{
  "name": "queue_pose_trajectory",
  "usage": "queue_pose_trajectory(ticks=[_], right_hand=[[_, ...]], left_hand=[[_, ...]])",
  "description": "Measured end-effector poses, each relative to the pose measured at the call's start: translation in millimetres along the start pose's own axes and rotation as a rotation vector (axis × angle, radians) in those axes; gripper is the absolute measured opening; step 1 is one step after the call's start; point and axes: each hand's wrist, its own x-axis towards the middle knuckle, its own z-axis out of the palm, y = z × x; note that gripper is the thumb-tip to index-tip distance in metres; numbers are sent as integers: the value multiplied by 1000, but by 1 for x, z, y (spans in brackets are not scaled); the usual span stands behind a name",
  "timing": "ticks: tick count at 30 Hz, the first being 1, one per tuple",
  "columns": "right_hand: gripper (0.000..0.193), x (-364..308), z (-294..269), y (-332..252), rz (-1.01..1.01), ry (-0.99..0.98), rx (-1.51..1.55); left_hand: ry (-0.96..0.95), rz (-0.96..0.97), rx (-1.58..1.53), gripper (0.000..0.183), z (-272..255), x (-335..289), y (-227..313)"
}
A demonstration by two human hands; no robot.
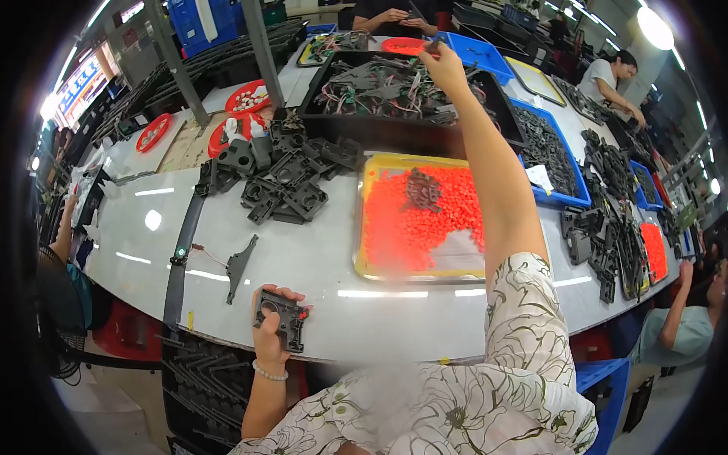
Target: The person assembles plastic internal components by hand, inserting a wiring harness, green components, red plastic pegs, and a grey plastic frame into a larger plastic housing.
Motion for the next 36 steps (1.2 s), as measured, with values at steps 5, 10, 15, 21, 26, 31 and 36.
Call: queue_pose_trajectory(ticks=[5, 10, 15, 21, 26, 31, 36], right_hand=[[24, 3, -32, -44, 305, 229, 581], [27, 7, -62, -71, 277, 401, 851], [28, 10, -91, -56, 332, -80, 134], [26, 11, -112, -50, 244, 126, 309], [29, 17, -134, -72, -31, 357, 70], [28, -12, -141, -99, 53, 197, 67], [31, -26, -145, -94, 99, -67, -168]], left_hand=[[0, 26, -33, 47, 8, 2, 0], [-5, 30, -20, 47, 8, 1, -1], [-9, 35, -15, 47, 9, -1, 1], [-11, 52, -9, 49, 10, 0, -1], [-16, 31, -26, 49, 11, 2, -1], [-9, 41, -14, 51, 6, 1, -3], [-10, 44, 6, 51, 6, 2, -4]])
